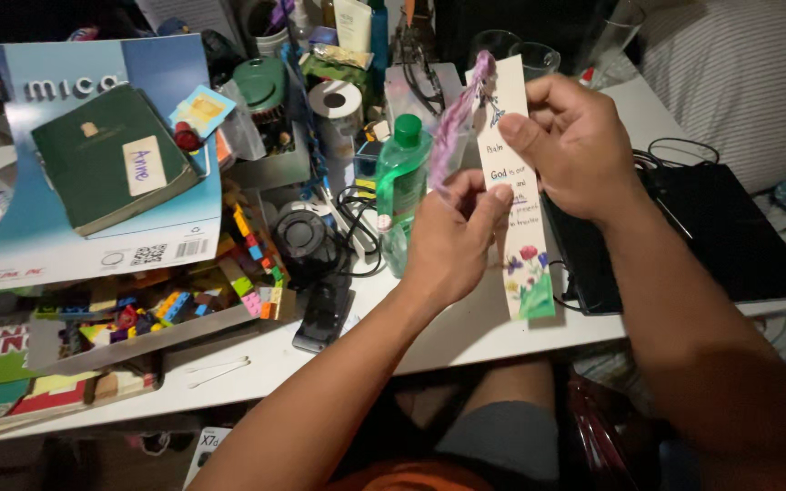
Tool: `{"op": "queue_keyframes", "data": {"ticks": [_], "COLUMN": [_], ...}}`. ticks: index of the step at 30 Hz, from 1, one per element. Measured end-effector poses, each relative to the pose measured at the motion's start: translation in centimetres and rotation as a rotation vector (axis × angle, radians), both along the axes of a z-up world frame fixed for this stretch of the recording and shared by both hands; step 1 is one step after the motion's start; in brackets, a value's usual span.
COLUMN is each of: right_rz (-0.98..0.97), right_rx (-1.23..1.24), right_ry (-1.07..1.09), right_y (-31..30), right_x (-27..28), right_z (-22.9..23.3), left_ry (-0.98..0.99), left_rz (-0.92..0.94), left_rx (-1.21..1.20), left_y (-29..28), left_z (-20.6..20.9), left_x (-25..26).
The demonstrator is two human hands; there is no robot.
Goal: The person picks up, moves, and sorts various household and office items on a cluttered desk, including a notebook, a passport, a bookmark, and several containers.
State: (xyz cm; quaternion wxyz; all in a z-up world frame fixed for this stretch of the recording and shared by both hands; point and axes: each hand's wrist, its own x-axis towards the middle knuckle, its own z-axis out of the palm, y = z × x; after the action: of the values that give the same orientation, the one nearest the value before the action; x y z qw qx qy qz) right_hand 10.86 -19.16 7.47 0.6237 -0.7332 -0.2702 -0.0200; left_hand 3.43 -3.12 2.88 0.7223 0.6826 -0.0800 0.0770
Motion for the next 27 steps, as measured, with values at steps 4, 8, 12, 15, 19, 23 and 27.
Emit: {"op": "queue_keyframes", "data": {"ticks": [4,8,12,15,19,23,27], "right_rz": [0.056,-0.045,-0.132,-0.233,-0.317,-0.427,-0.753], "right_rx": [0.114,-0.129,-0.300,-0.424,-0.437,-0.446,-0.403], "right_ry": [0.063,0.089,-0.020,0.061,0.075,0.064,0.305], "right_y": [0.7,0.2,-2.5,-5.9,-11.1,-18.2,-26.3], "right_x": [0.3,1.3,3.4,2.9,0.1,-1.5,-2.7], "right_z": [0.1,0.3,0.4,1.1,0.6,-1.5,-5.3], "left_ry": [0.091,0.129,0.245,0.287,-0.393,-0.024,-0.153], "left_rz": [-0.128,-0.289,-0.346,-0.299,-0.090,-0.385,-0.459], "left_rx": [-0.102,0.079,0.097,0.179,0.388,0.464,0.529], "left_y": [0.7,1.4,0.3,-1.2,-5.6,-10.2,-13.3], "left_z": [-1.0,-1.3,-0.6,-0.4,-0.6,-0.2,-2.8], "left_x": [-0.1,-0.9,-1.6,-1.2,1.8,4.0,5.0]}}
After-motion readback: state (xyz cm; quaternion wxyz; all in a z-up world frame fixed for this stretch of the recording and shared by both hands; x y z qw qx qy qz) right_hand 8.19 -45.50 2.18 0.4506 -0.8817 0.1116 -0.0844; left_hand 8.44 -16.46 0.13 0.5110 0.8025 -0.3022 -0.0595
